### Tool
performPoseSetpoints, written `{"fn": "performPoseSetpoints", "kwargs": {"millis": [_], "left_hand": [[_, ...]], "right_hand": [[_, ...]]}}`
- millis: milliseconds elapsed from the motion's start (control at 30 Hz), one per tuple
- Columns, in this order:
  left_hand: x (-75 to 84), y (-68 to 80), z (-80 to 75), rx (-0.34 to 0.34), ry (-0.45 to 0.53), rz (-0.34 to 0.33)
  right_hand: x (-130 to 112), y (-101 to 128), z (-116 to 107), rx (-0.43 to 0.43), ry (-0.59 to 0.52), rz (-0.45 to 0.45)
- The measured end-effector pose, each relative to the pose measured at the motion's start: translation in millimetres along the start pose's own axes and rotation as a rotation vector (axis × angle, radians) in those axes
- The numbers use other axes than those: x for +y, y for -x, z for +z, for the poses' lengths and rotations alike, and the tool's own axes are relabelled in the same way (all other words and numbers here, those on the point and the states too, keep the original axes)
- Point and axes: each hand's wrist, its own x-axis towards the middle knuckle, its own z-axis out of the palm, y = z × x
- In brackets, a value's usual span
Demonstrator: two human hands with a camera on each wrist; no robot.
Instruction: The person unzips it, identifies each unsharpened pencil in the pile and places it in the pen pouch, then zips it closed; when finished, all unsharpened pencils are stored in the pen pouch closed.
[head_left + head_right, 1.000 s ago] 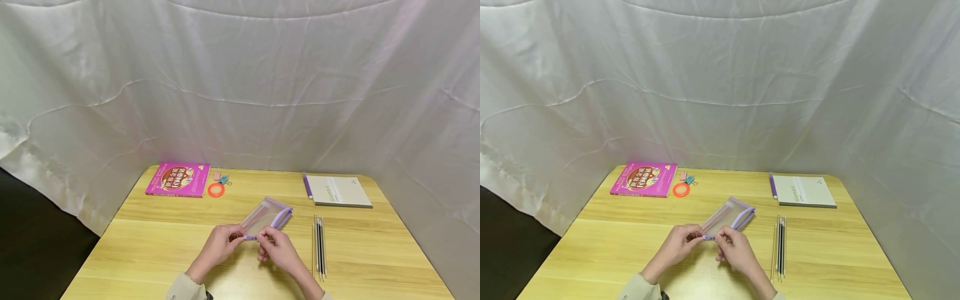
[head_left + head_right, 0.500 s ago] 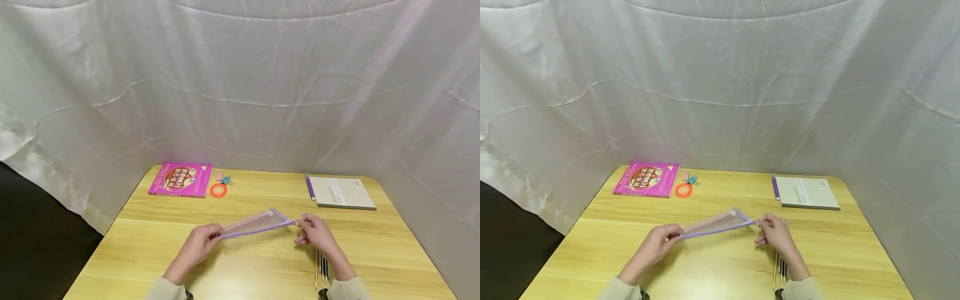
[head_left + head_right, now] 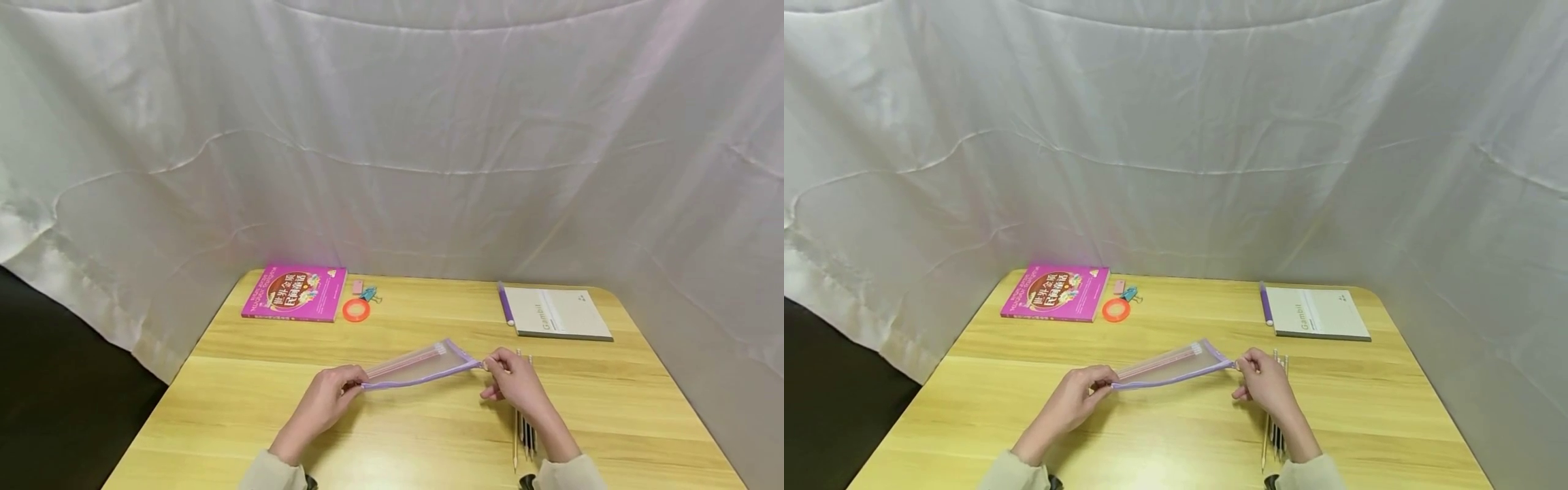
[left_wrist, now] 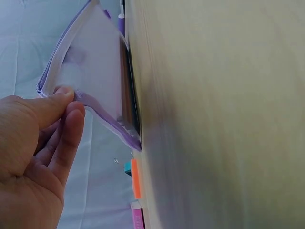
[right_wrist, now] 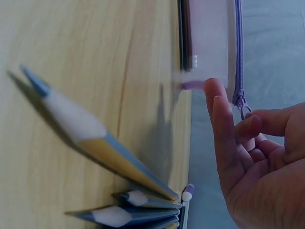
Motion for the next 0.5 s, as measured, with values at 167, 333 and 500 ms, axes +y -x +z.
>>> {"fn": "performPoseSetpoints", "kwargs": {"millis": [167,333,500], "left_hand": [[0.1,0.2,-0.4,-0.013,0.008,-0.015],[-0.7,-0.4,-0.9,-0.010,0.032,-0.026],[-0.8,-0.5,-0.7,0.004,0.044,-0.031]], "right_hand": [[-1.9,1.9,0.3,0.002,0.001,0.013],[-5.7,3.0,2.1,0.025,-0.018,0.011],[-5.7,1.8,3.4,0.033,-0.052,-0.039]]}}
